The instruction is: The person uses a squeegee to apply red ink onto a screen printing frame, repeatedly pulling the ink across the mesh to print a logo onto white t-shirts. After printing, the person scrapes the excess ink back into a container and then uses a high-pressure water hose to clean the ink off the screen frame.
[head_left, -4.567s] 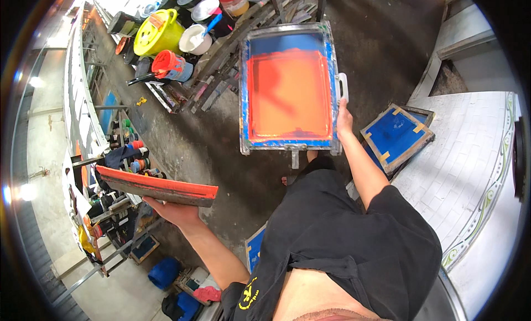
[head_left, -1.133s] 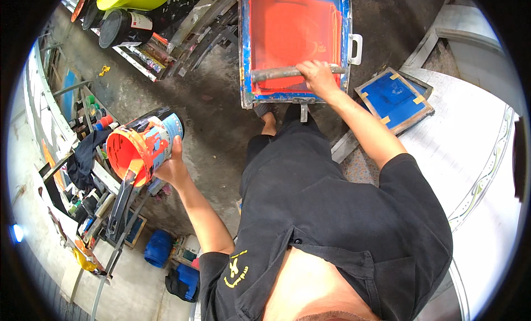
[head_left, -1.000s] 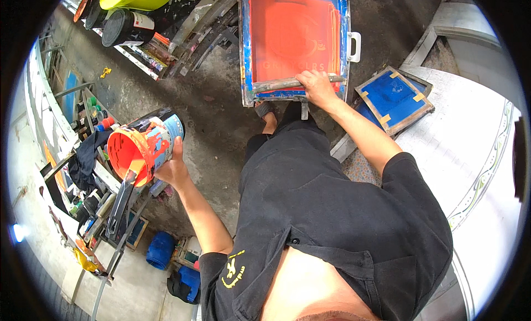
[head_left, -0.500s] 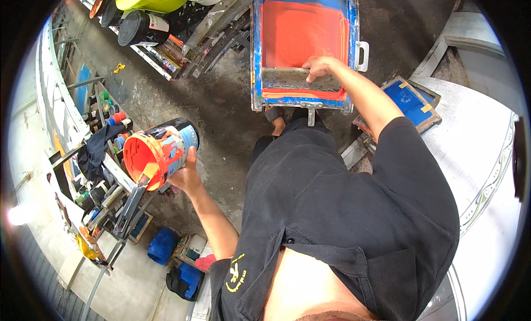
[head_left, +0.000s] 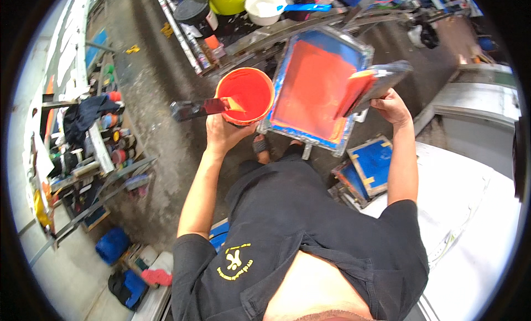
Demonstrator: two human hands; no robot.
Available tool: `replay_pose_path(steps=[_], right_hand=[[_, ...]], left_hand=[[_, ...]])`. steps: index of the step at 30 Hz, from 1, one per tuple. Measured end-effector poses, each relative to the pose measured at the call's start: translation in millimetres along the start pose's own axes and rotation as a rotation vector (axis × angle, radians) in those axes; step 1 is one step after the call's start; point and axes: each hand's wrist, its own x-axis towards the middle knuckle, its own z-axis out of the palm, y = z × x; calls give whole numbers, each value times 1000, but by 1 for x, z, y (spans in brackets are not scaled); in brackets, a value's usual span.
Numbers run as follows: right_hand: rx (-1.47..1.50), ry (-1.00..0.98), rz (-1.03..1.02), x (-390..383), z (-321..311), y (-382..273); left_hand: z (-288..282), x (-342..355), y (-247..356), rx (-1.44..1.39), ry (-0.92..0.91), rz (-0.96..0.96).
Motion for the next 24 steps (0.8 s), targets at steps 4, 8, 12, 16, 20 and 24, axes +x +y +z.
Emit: replay_pose_path(steps=[4,8,12,16,20,24], right_hand=[[65,176,-540,-49,41,-48],[-43,296,-855,-73,104,-88],[-83,404,-1000,-80,166,-115],[-296,521,-1074,-94,183,-117],[-584,621,-1103,-99,201,-117],[-871,671,-1179,-98,214,-117]], left_hand=[[35,33,22,-207,-64,124],[60,56,49,-233,-229,120],[61,79,90,-355,-302,204],[55,98,126,-473,-436,173],[42,110,142,-454,-403,235],[31,118,156,-510,-402,220]])
